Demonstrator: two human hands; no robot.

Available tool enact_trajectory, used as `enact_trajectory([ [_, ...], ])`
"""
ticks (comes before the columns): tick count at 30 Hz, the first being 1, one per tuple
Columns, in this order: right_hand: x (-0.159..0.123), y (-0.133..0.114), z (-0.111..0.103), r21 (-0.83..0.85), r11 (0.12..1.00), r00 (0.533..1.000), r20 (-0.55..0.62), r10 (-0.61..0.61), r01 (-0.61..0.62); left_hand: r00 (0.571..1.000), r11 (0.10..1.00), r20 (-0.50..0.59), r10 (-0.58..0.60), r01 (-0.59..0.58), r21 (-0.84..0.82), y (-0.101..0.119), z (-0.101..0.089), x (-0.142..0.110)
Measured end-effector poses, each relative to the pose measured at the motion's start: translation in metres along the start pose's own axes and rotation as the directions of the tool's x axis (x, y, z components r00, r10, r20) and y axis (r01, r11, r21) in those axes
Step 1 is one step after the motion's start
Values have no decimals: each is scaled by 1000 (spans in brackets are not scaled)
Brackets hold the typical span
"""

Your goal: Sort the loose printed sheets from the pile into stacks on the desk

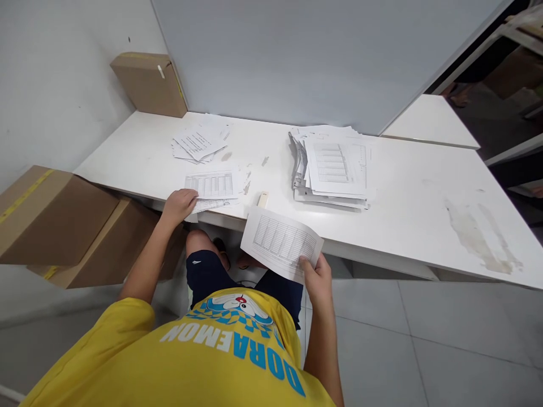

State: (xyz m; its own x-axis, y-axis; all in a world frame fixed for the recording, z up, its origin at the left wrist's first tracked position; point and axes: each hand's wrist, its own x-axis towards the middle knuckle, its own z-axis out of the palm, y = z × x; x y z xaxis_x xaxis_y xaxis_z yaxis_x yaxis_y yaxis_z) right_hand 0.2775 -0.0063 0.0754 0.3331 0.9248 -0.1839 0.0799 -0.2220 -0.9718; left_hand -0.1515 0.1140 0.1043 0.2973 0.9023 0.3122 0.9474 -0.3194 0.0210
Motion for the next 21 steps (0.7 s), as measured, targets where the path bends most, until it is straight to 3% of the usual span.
enact_trajectory([
  [5, -2, -1, 1, -17, 1000, 1000, 19, -8, 8, 999, 999, -21, -35, 35, -4, 19, -6, -7],
  [9, -2, 0, 5, 20, 1000, 999, 30, 14, -14, 983, 994, -154, -99, 91, -59, 42, -14, -17],
  [11, -4, -1, 12, 61, 997, 998, 48, 46, -48, 947, 980, -276, -162, 123, -153, 66, -17, -26],
  [13, -9, -4, 25, 131, 984, 991, 71, 110, -119, 882, 953, -406, -240, 135, -271, 98, -21, -38],
  [15, -17, -10, 43, 226, 953, 977, 122, 177, -201, 829, 933, -495, -261, 85, -350, 132, -25, -53],
  [17, -26, -18, 63, 316, 914, 958, 209, 195, -255, 824, 927, -538, -180, -41, -373, 159, -28, -67],
  [19, -32, -24, 80, 374, 884, 932, 326, 159, -281, 845, 903, -532, 50, -265, -337, 175, -31, -77],
  [21, -34, -26, 89, 427, 863, 918, 384, 99, -272, 825, 828, -484, 292, -471, -304, 178, -32, -82],
])
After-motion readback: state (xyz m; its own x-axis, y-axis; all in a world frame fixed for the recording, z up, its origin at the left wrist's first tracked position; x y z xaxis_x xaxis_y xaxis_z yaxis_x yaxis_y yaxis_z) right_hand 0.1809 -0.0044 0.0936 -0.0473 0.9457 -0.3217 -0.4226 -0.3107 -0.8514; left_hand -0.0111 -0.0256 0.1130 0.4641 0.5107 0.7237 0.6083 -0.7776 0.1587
